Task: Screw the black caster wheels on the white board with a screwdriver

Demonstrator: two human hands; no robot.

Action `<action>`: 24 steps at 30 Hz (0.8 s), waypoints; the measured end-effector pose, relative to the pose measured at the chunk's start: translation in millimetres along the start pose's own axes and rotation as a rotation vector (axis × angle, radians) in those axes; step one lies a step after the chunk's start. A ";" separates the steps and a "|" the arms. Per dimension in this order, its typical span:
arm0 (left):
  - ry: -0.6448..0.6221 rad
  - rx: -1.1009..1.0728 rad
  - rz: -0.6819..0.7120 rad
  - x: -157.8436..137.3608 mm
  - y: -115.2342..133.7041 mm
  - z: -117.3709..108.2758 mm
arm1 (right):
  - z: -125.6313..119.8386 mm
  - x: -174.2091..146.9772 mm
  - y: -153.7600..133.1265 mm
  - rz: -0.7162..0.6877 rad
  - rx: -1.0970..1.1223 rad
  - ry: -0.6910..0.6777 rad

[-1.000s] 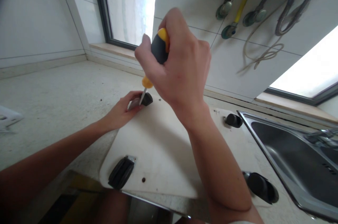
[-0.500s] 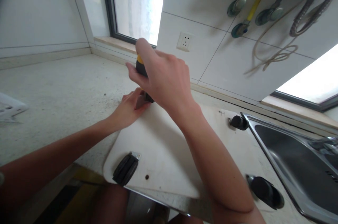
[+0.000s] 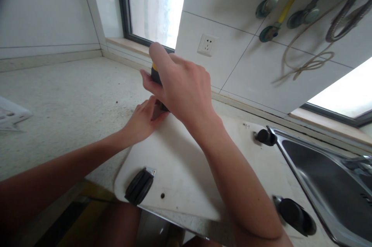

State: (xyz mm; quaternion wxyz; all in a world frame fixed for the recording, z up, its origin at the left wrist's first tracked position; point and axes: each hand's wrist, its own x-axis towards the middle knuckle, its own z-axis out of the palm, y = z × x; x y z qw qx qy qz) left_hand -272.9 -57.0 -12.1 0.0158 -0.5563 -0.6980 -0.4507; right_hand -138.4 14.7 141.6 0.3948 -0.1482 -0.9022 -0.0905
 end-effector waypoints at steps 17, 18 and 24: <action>0.129 -0.231 -0.096 -3.0 3.2 11.3 | -9.7 -0.8 -8.0 -0.008 0.058 -0.049; 0.134 -0.210 -0.064 -4.2 2.1 13.2 | -11.1 -0.2 -7.8 -0.024 0.088 -0.079; 0.093 -0.116 0.030 -6.1 0.6 15.1 | -11.7 0.0 -7.8 0.122 -0.105 0.000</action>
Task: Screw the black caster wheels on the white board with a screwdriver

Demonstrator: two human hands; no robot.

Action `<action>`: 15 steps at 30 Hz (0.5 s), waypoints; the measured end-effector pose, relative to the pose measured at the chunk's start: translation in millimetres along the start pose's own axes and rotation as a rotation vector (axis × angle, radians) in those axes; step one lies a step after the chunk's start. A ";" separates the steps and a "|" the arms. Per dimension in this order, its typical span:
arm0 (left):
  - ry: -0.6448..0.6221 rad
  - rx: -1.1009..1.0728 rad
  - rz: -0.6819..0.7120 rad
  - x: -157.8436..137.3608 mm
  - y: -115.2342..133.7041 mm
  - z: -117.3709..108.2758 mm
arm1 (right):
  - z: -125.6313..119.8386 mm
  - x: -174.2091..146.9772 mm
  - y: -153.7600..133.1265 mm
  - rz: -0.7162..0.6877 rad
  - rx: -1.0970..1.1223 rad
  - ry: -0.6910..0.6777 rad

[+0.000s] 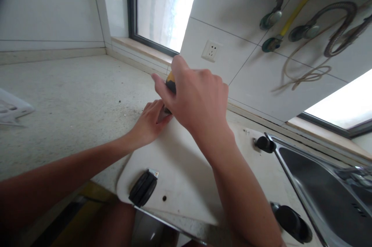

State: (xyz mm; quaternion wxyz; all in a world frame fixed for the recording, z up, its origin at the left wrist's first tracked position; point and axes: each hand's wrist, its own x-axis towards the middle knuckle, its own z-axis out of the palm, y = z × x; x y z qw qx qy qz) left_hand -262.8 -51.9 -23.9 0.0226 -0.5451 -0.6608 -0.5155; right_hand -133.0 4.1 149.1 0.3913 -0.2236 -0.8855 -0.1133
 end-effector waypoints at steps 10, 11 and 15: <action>-0.018 0.017 -0.003 -0.2 2.1 -0.8 | -17.3 4.0 4.6 -0.008 0.102 -0.214; -0.010 0.019 -0.004 -0.3 1.7 -0.2 | -13.7 4.7 5.8 0.034 0.052 -0.172; 0.011 0.023 -0.005 0.2 -0.1 1.9 | 0.4 6.6 7.1 0.068 0.031 -0.114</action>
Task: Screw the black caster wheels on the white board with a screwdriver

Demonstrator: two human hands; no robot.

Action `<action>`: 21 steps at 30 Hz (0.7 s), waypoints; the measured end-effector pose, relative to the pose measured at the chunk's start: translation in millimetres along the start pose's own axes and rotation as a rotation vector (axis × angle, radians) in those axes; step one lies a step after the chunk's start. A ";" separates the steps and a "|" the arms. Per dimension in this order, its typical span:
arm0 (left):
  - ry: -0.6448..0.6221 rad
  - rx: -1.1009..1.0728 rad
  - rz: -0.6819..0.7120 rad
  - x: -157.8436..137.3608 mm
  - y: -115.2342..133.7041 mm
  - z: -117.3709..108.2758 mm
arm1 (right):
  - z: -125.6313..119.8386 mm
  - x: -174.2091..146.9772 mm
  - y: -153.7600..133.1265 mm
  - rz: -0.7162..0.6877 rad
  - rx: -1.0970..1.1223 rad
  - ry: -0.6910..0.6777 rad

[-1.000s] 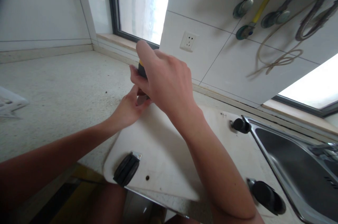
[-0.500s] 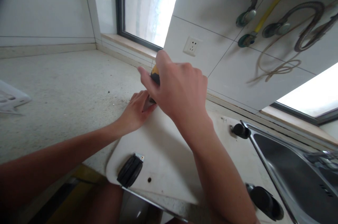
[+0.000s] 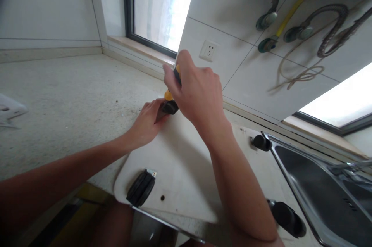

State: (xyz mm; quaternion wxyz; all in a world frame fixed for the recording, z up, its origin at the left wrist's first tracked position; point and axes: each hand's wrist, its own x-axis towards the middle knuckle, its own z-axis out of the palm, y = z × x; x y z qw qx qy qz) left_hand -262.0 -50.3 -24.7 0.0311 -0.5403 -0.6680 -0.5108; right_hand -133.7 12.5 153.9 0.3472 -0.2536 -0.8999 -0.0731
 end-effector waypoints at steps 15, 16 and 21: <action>0.123 0.043 0.024 -6.5 -8.2 7.7 | -2.8 -4.7 -10.1 -0.015 -0.053 0.117; 0.115 0.066 0.020 -6.3 -6.8 7.1 | -3.0 -4.1 -9.9 0.006 -0.058 0.129; 0.114 0.074 0.050 -5.3 -0.3 2.7 | -8.3 -0.8 -8.0 0.095 -0.099 0.186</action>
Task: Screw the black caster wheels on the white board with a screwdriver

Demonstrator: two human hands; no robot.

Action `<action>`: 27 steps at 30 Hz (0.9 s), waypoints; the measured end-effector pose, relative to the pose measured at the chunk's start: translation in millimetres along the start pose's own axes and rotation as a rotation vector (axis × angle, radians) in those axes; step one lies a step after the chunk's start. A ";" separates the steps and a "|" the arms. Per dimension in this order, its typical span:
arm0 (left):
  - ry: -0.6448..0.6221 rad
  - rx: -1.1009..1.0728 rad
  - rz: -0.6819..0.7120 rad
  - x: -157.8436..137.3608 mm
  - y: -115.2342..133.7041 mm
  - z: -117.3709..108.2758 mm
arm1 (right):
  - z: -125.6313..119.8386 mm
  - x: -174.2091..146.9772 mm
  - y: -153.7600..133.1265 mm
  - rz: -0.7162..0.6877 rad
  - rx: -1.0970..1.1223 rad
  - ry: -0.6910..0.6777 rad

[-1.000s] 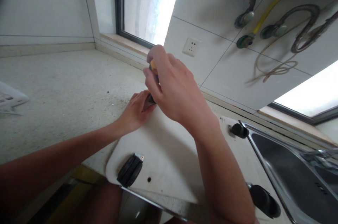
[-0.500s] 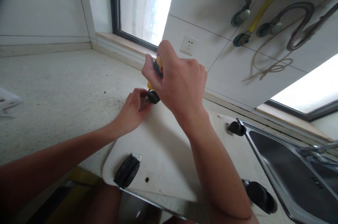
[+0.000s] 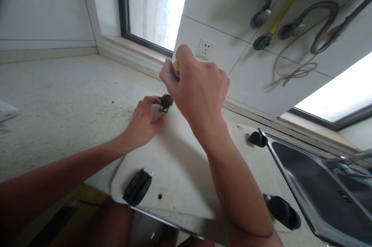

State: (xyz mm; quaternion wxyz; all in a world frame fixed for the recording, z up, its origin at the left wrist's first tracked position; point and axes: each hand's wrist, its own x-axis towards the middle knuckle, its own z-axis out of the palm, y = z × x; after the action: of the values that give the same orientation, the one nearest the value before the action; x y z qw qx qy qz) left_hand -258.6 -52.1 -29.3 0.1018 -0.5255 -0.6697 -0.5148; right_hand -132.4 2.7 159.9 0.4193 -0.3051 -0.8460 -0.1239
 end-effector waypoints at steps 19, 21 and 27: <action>-0.045 -0.060 0.036 0.0 -1.4 -2.7 | -4.2 -6.7 -4.4 -0.111 0.130 -0.009; -0.033 -0.074 0.028 -0.6 -1.6 -1.4 | -1.2 -7.4 -5.3 -0.110 0.113 -0.030; -0.027 -0.080 0.003 -0.7 -1.5 1.2 | 8.0 -6.7 -4.0 -0.103 0.115 -0.060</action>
State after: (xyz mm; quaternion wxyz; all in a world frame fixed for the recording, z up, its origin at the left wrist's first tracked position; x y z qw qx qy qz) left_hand -259.1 -51.4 -31.2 0.0722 -0.5371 -0.6490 -0.5339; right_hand -136.8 0.5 149.8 0.4038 -0.2402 -0.8784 -0.0875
